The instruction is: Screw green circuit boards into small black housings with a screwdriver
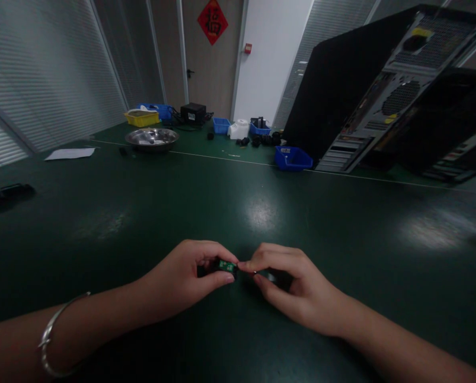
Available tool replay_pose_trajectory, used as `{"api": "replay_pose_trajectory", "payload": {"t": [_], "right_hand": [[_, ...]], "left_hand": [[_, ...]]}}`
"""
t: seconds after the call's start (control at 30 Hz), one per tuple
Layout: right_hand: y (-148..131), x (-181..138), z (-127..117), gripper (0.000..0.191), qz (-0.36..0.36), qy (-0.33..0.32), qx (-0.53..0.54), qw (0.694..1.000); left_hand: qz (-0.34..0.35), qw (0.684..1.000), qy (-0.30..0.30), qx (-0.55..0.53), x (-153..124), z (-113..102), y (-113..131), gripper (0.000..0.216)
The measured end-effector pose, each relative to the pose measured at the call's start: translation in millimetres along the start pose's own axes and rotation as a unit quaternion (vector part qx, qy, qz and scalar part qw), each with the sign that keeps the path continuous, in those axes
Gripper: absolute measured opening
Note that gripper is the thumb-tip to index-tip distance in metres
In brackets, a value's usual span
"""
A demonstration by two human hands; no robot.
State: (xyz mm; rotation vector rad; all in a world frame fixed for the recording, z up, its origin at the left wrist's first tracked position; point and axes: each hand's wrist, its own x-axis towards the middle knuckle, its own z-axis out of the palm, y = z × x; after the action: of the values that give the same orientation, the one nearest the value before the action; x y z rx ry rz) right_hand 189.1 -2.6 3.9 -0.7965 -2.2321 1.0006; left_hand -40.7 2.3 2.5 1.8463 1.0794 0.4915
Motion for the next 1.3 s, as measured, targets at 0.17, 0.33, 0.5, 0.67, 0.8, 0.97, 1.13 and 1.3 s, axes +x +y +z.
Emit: {"api": "replay_pose_trajectory", "payload": {"t": [0.17, 0.33, 0.5, 0.67, 0.8, 0.97, 1.13, 1.3], "right_hand": [[-1.5, -0.6, -0.1, 0.029, -0.004, -0.007, 0.000, 1.000], [-0.4, -0.9, 0.2, 0.028, -0.011, -0.020, 0.006, 1.000], [-0.4, 0.4, -0.4, 0.027, -0.009, -0.031, 0.006, 0.999], [-2.2, 0.2, -3.1, 0.027, 0.005, -0.031, -0.005, 1.000], [-0.5, -0.2, -3.7, 0.024, 0.003, -0.001, -0.002, 1.000], [1.4, -1.0, -2.0, 0.018, -0.020, 0.040, 0.004, 0.999], [2.4, -3.0, -0.9, 0.016, -0.039, 0.074, -0.005, 0.996], [8.8, -3.3, 0.5, 0.013, 0.000, 0.157, -0.033, 0.987]], "left_hand": [[-0.006, 1.000, 0.000, -0.003, 0.6, 1.1, -1.7, 0.023], [-0.001, 1.000, 0.000, 0.001, -0.8, 2.0, -2.2, 0.022], [0.011, 0.998, -0.003, -0.061, -0.4, 3.2, -4.3, 0.022], [0.011, 0.985, -0.011, -0.173, 0.8, 4.8, -8.4, 0.021], [0.014, 0.976, -0.012, -0.215, 2.7, 1.9, -7.6, 0.017], [0.013, 0.956, -0.017, -0.291, 5.4, -1.4, -5.7, 0.019], [-0.018, 0.935, -0.010, -0.354, 6.8, -1.2, -6.0, 0.018], [-0.004, 0.947, 0.014, -0.320, 7.4, -1.4, -10.2, 0.023]]}}
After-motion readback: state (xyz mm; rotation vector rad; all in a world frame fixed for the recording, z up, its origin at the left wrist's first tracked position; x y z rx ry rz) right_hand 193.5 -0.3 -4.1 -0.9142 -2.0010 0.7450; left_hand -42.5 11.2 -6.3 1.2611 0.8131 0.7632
